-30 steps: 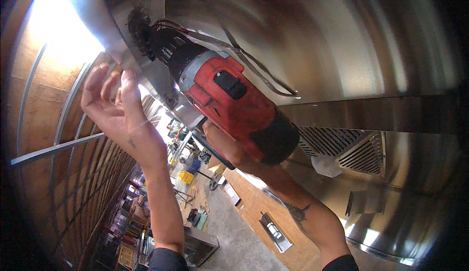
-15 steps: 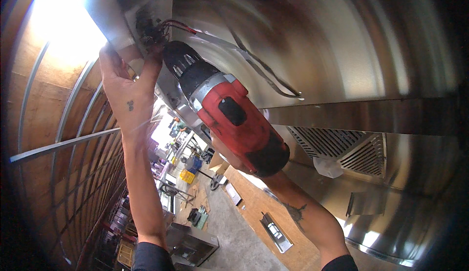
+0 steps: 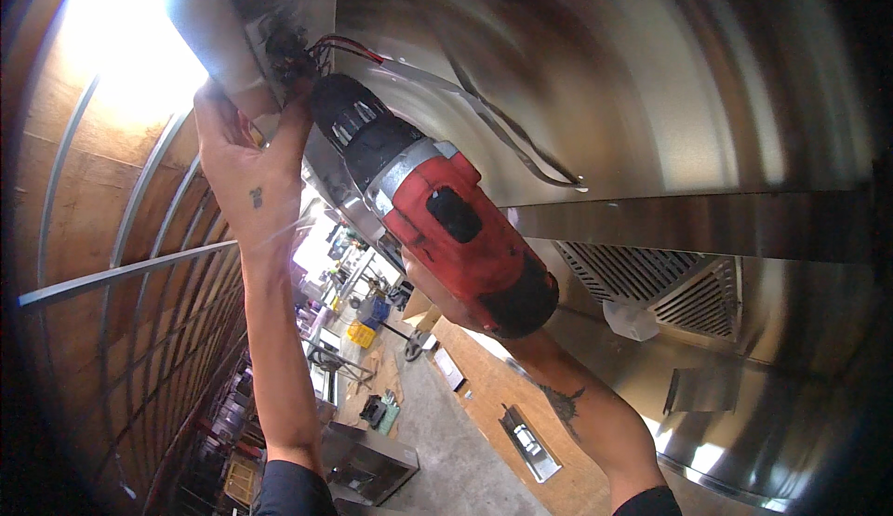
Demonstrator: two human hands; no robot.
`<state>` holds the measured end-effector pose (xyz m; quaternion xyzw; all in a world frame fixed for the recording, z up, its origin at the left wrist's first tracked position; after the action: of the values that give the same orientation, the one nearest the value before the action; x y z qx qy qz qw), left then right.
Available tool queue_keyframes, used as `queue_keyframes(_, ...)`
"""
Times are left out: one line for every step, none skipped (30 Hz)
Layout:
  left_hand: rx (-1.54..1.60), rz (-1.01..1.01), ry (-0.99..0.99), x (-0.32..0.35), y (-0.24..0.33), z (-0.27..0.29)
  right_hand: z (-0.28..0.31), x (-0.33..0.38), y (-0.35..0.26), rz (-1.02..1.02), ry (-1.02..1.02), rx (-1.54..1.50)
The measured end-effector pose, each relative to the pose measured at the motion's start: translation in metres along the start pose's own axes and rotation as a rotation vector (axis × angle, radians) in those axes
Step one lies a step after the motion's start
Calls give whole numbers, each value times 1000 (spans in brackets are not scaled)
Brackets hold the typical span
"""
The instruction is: The person installs a light fixture into a stainless steel kitchen hood. They use a screwdriver to secure a metal plate, retrieve a light fixture from a box, connect its wires, and then use a power drill to fasten the fixture in place.
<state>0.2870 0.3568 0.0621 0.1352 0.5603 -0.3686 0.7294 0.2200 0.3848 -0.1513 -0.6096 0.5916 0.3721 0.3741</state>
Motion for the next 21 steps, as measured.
queue_keyframes(-10,-6,-1,-1,0,0,0,-1,0,-5,-1,-14)
queue_keyframes(-57,-6,-3,-2,0,1,0,-1,0,-14,-3,-27)
queue_keyframes(-103,-7,-5,-3,1,2,0,-2,0,-22,-3,-41)
queue_keyframes(-148,-7,-6,-3,0,2,0,-2,0,-29,-5,-55)
queue_keyframes(-117,1,1,-3,0,1,1,-2,0,-35,-7,-65)
queue_keyframes(-84,9,8,-4,1,-1,1,-2,0,-43,-4,-76)
queue_keyframes(-56,19,15,-3,0,-2,0,-2,0,-49,-5,-90)
queue_keyframes(-55,25,10,-3,0,-2,0,-1,0,-54,-6,-98)
queue_keyframes(-55,31,5,-4,-1,-2,0,-1,-1,-61,-3,-109)
queue_keyframes(-51,37,1,-4,-3,-2,0,-1,-1,-62,-4,-115)
queue_keyframes(-69,25,5,-3,-5,-1,0,-1,-1,-60,-5,-119)
queue_keyframes(-86,14,8,-3,-8,-1,0,0,-1,-63,-4,-121)
queue_keyframes(-105,4,11,-3,-10,-1,0,0,-1,-60,-3,-121)
queue_keyframes(-122,16,12,-2,-9,-1,0,0,0,-62,-3,-120)
queue_keyframes(-139,27,13,-1,-6,-1,0,0,1,-62,-3,-116)
queue_keyframes(-154,38,15,-1,-5,-2,0,-1,1,-53,-4,-101)
queue_keyframes(-145,9,27,-1,-6,-2,0,-1,2,-36,-10,-71)
queue_keyframes(-137,-20,39,-1,-8,-2,0,-1,3,-29,-15,-53)
queue_keyframes(-125,-50,50,-1,-9,-3,-1,-1,4,1,-29,3)
queue_keyframes(-118,-44,46,-2,-8,-4,-3,-1,4,-83,-8,-109)
queue_keyframes(-111,-37,42,-2,-5,-6,-5,-1,4,-166,23,-221)
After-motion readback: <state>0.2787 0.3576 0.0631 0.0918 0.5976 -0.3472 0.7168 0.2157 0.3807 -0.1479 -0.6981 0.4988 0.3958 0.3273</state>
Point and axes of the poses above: each hand's wrist, its own x-axis away from the middle knuckle, its own z-axis out of the back of the hand, y = z × x, the point moved 1 cm from there along -x, towards the middle knuckle, and after that the axes turned 2 degrees about z, right-handed, at the moved point
